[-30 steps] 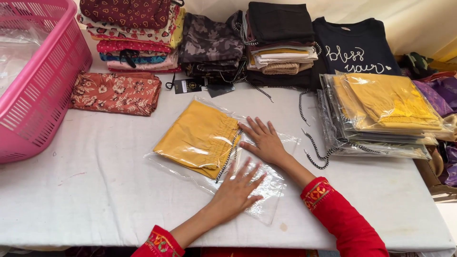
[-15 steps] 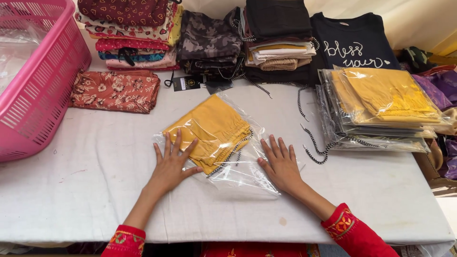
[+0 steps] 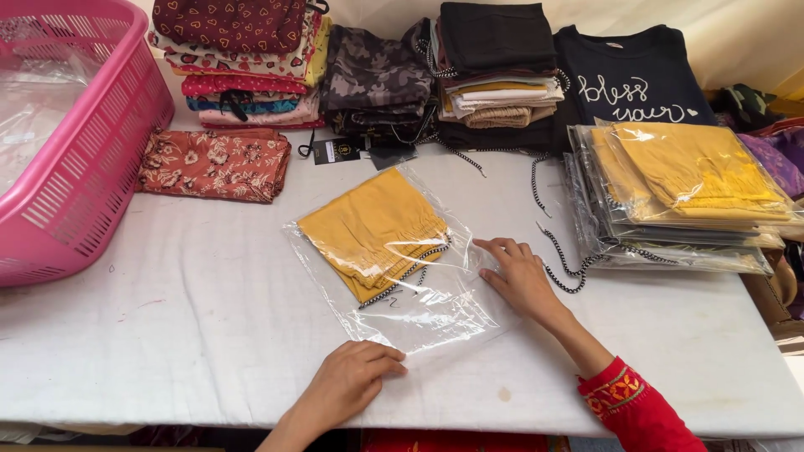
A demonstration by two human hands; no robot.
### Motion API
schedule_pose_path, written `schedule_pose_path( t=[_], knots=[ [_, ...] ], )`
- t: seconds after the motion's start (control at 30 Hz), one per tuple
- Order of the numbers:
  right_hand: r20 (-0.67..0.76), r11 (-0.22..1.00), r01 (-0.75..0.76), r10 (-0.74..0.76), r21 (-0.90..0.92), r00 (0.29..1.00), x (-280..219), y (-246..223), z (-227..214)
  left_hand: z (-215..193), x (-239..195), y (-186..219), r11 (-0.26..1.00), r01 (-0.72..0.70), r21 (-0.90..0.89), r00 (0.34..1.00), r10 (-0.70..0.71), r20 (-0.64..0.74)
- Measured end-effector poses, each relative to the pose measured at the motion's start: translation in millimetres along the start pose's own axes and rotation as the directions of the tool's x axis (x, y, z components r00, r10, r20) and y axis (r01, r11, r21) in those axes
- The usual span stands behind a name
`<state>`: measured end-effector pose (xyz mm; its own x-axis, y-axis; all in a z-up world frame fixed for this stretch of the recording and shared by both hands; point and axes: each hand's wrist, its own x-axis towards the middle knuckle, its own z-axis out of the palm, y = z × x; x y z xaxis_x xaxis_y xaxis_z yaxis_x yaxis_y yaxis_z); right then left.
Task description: The person folds a yellow garment and places it into a clear plastic bag. They smooth the garment inside the bag, fold the top edge of the bag over to seal it, and then place the packaged item onto a stack of similar packages. The person repeats this process with another yellow garment.
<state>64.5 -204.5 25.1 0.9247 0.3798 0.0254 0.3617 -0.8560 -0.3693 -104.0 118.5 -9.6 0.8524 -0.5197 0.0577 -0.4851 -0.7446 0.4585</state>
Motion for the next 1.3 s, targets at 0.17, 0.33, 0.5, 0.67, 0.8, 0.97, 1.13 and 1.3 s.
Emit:
schedule_pose_path(
  t=[0.17, 0.33, 0.5, 0.67, 0.8, 0.97, 1.13, 1.3],
  knots=[
    [0.050, 0.972, -0.084, 0.075, 0.220, 0.996, 19.2, 13.7, -10.7, -6.9, -1.6, 3.5, 0.971, 0.135, -0.196, 0.969, -0.170, -0.176],
    [0.263, 0.934, -0.227, 0.154, 0.275, 0.953, 41.0, 26.9, -8.6, -26.5, -1.0, 10.8, 0.788, 0.591, -0.172, 0.740, -0.614, -0.275],
    [0.289, 0.937, -0.205, 0.121, 0.282, 0.950, 51.6, 40.1, 1.0, -39.7, 12.8, 15.2, 0.775, 0.586, -0.237, 0.723, -0.632, -0.279],
    [0.281, 0.916, -0.146, 0.038, 0.375, 0.959, 56.7, 47.8, 2.5, -63.4, 20.4, 10.1, 0.550, 0.698, -0.459, 0.566, -0.816, -0.117],
    [0.332, 0.887, -0.190, 0.045, 0.421, 0.942, 64.1, 50.2, 1.9, -67.0, 23.5, 15.3, 0.513, 0.723, -0.464, 0.573, -0.820, -0.014],
    [0.391, 0.878, -0.240, 0.066, 0.414, 0.918, 71.9, 36.5, -2.9, -34.1, 23.5, -7.5, 0.569, 0.597, -0.565, 0.615, -0.777, -0.133],
    [0.395, 0.823, -0.315, 0.121, 0.473, 0.911, 74.1, 31.2, 1.2, -20.4, 26.4, -21.8, 0.295, 0.374, -0.879, 0.615, -0.789, -0.003],
    [0.298, 0.738, -0.243, 0.059, 0.630, 0.953, 78.8, 38.4, -8.7, -36.5, 27.4, -25.7, 0.333, 0.306, -0.892, 0.643, -0.763, -0.064]
  ],
)
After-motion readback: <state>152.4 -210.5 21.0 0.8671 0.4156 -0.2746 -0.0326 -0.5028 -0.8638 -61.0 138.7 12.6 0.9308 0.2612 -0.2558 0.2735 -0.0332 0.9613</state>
